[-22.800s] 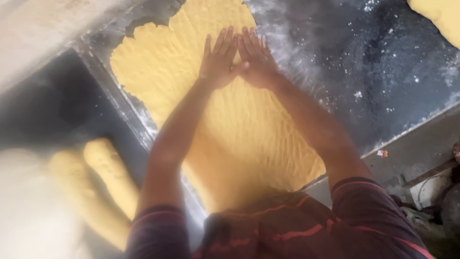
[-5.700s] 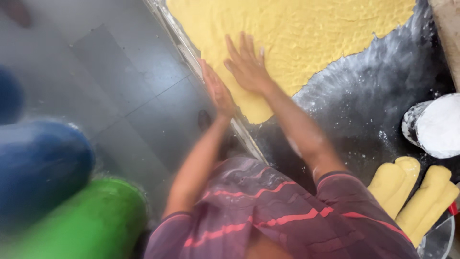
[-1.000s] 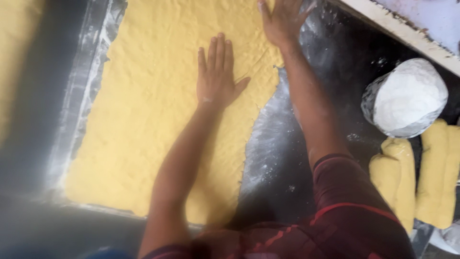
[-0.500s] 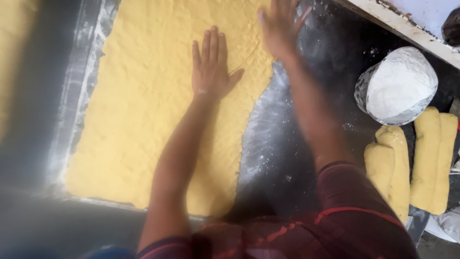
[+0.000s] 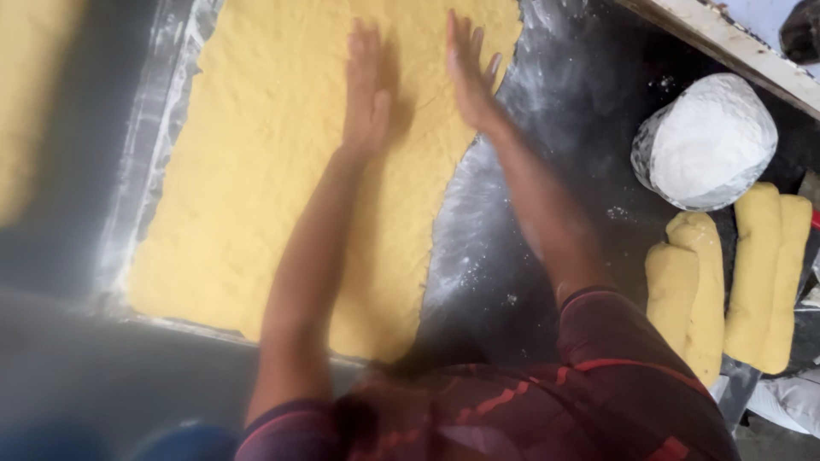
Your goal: The person flattens a long piece of yellow dough by hand on a floured surface, uses a knife to cut it into sections, and then rolls pieces of dough.
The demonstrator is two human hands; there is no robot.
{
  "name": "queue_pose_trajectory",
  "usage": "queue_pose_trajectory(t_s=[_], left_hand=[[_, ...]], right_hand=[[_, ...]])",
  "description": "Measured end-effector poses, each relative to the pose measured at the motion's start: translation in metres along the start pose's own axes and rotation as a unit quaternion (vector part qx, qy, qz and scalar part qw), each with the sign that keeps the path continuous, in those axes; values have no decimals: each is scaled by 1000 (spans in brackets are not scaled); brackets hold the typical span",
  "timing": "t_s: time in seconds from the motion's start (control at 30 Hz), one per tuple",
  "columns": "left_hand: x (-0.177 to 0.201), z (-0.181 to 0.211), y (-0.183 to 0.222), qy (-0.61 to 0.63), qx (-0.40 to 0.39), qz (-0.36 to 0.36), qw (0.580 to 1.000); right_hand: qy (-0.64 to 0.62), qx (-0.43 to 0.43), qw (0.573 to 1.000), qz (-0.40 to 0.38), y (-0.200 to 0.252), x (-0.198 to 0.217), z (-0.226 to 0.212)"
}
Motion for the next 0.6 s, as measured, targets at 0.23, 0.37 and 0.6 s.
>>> queue_pose_trajectory(t_s=[0.23, 0.37, 0.6], left_hand=[[-42, 55, 58, -331, 127, -43, 934], [-56, 60, 75, -393, 184, -127, 892], [-60, 61, 74, -391, 196, -138, 889]], right_hand=[[154, -37, 975, -158, -9, -10, -25], [-258, 85, 933, -234, -66, 4, 51], [169, -8, 983, -72, -72, -26, -12]])
Point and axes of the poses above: each hand's wrist, its own y-axis away from the middle knuckle, its own x-axis out of the back of the hand, z = x × y, the point moved 4 cm from there along -y, towards the middle knuckle, and after that the axes turned 15 degrees about y, right-handed, at the moved point
